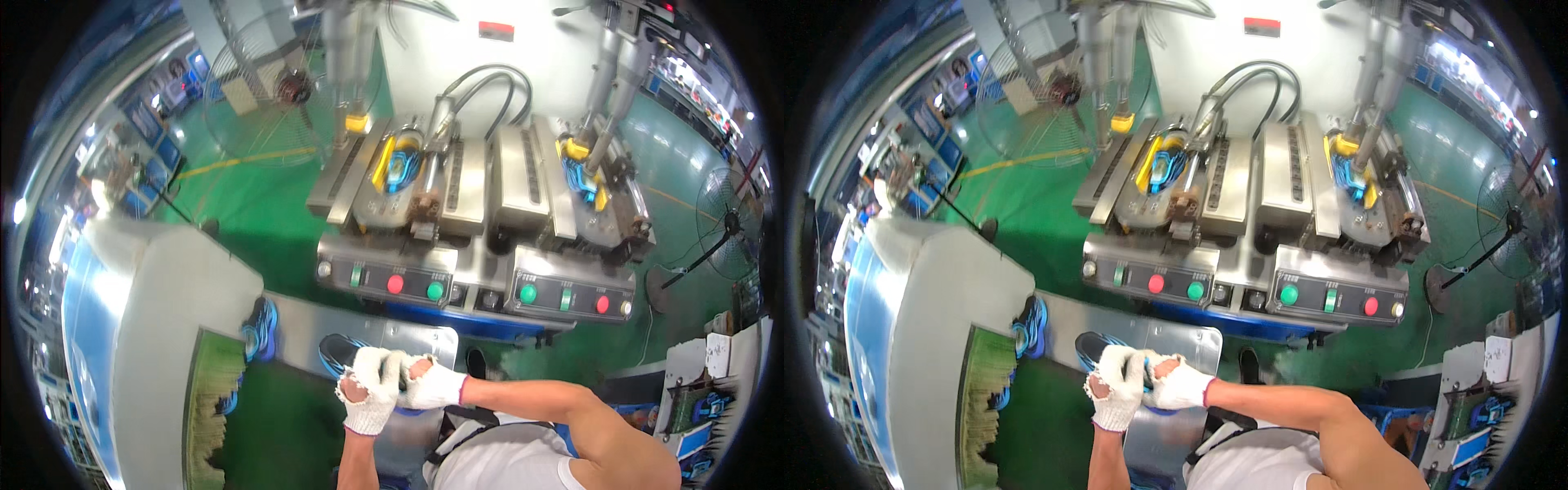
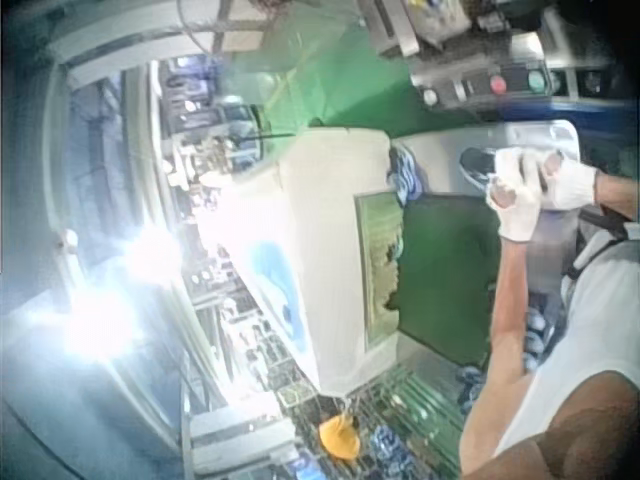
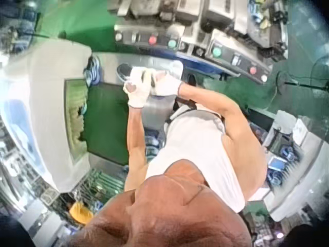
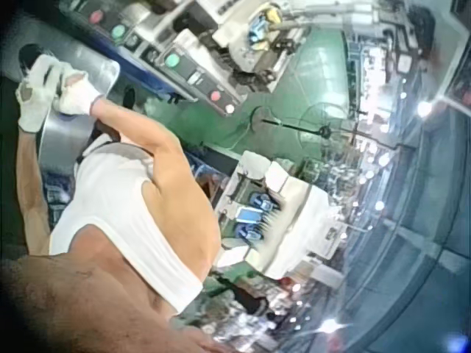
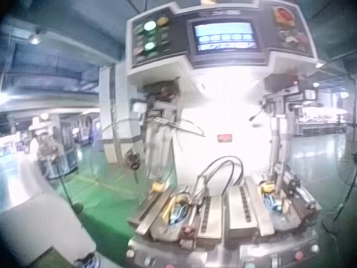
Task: The person operates multiple machines to process athletic shoes, inserting them into a press and a cleaning machine, while managing pairs on a metal work surface.
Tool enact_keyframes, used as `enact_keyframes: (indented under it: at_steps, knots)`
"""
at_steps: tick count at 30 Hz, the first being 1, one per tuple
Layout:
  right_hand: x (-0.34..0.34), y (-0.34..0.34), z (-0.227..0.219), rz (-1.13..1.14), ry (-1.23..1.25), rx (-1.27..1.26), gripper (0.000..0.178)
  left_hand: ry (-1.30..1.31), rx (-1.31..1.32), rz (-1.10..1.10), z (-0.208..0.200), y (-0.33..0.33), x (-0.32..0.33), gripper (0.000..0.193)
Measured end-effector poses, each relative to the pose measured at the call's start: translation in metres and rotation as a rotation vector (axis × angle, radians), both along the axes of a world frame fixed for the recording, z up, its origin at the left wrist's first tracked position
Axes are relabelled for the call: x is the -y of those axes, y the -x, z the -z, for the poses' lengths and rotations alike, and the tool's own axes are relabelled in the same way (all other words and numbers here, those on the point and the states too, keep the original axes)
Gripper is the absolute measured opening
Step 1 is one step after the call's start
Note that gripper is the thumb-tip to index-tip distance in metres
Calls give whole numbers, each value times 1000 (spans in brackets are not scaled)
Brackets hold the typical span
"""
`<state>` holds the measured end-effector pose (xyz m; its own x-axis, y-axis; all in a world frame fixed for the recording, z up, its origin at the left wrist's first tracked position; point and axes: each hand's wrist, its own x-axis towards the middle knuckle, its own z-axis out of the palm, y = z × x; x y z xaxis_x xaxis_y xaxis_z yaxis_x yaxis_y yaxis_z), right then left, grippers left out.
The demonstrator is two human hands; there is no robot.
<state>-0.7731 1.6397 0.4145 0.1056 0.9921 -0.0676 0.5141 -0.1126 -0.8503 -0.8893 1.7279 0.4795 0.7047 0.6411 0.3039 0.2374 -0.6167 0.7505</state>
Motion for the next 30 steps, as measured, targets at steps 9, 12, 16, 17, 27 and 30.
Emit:
enact_keyframes:
  at_steps: [9, 12, 16, 17, 27, 30]
  knots:
    - [123, -185, -62, 442, 252, -990, 67, -238, 173, 61, -85, -216, -60, 45]
    - [154, -217, -80, 600, 134, -1250, 70, -6, 38, -14, -56, -290, -125, 52]
    - [175, -242, -83, 750, -259, -1352, 78, -259, -202, -46, 3, -385, -212, 69]
    - [179, -246, -84, 820, -321, -1328, 78, -297, -260, -73, 7, -405, -221, 79]
    - [227, -237, -59, 1181, -217, -1286, 44, -132, -559, -228, 54, -502, -276, 90]
    - [211, -237, -35, 1116, -208, -1270, 38, -187, -567, -239, 16, -479, -298, 92]
